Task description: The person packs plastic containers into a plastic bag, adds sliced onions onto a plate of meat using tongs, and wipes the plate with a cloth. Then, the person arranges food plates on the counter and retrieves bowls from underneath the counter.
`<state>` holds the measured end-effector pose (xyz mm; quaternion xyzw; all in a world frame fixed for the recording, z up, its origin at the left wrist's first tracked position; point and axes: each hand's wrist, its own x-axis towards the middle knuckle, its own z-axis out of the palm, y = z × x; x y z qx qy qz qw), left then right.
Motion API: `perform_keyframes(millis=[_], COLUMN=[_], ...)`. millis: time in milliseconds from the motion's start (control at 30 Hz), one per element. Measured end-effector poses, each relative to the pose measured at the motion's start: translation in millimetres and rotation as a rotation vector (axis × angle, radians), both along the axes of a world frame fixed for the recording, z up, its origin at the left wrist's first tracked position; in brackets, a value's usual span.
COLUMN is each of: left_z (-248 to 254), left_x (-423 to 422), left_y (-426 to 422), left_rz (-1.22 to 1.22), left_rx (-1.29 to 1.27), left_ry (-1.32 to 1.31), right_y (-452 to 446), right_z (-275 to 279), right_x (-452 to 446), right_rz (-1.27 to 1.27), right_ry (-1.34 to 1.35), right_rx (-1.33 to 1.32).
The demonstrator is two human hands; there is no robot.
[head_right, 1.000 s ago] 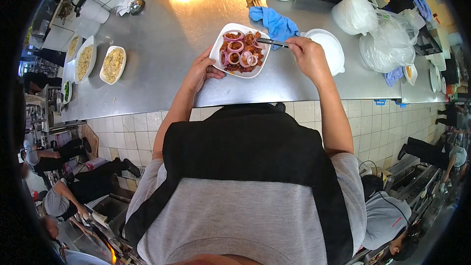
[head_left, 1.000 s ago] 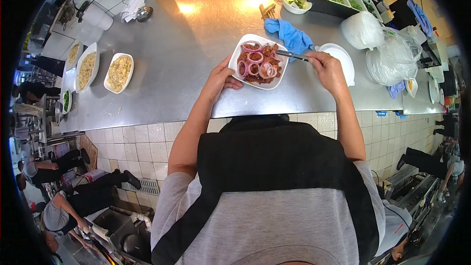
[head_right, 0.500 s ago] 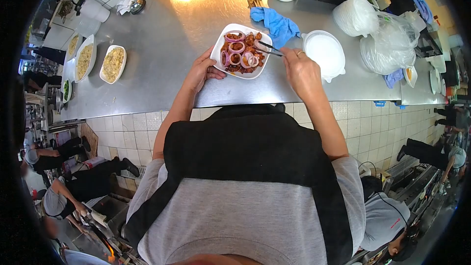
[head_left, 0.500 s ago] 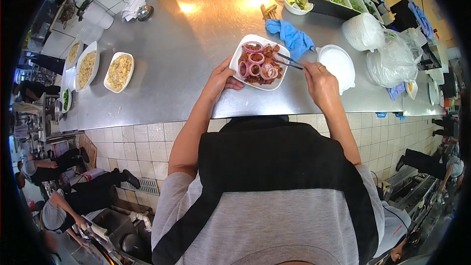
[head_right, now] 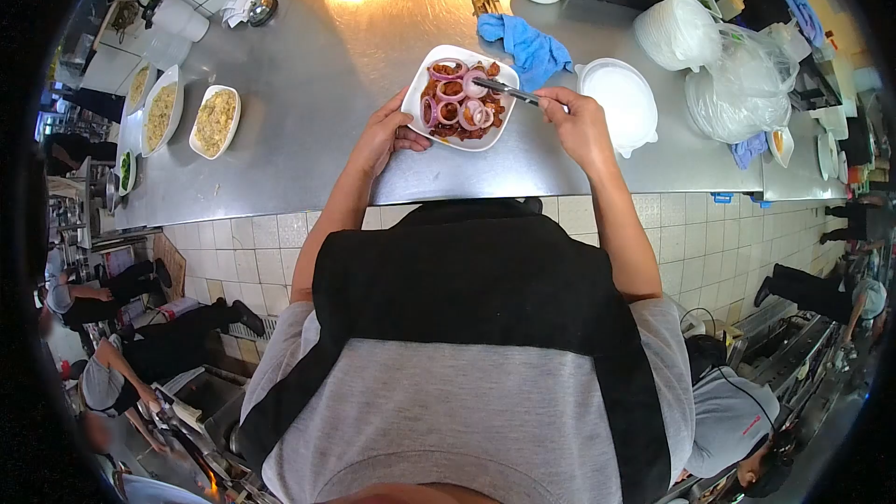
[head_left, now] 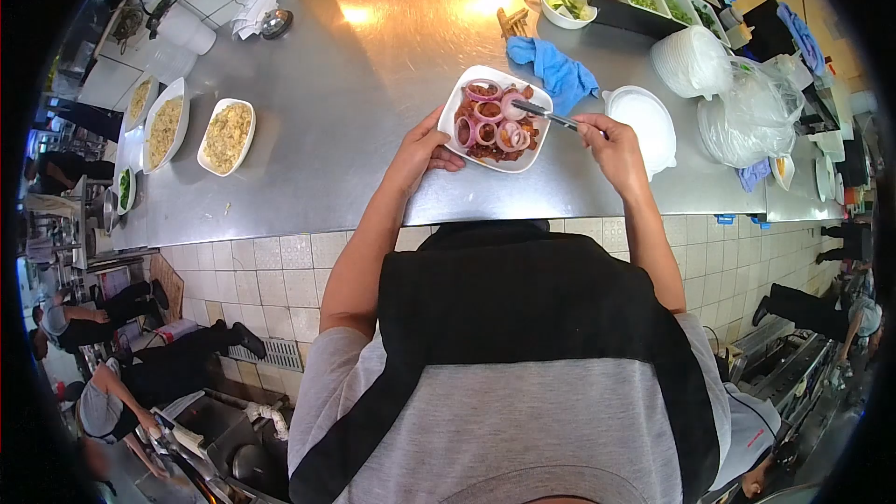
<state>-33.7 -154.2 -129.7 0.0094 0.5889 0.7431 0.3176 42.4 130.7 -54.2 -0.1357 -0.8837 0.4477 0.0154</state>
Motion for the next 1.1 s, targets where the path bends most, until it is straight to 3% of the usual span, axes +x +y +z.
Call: perform_keyframes(millis=[67, 167, 267, 367, 767, 967, 1100], left_z=[-1, -1, -2, -2, 0, 3, 4], left_x=[0, -1, -1, 0, 0, 0, 2], left_y=[-1, -1, -1, -1, 0, 0, 0], left_rz=[-0.005, -0.005, -0.003, 0.004, 0.001, 0.004, 0.007], left_rx=[0.006, 0.006, 0.010, 0.006, -0.010, -0.013, -0.019], left_ry=[-0.004, -0.001, -0.002, -0.004, -0.001, -0.004, -0.008], right_y=[2, 1, -15, -25, -12, -8, -12], right_z=[-15, -26, -9, 2, 18, 7, 17], right_x=[-8, -9, -5, -2, 0, 0, 2], right_rz=[0.017, 0.138, 0.250, 0.307, 0.191, 0.199, 0.182], right_ry=[-0.033, 0.356, 0.441, 0.430, 0.451, 0.396, 0.515], right_rx=[-0.023, 0.296, 0.681, 0.751, 0.447, 0.551, 0.538])
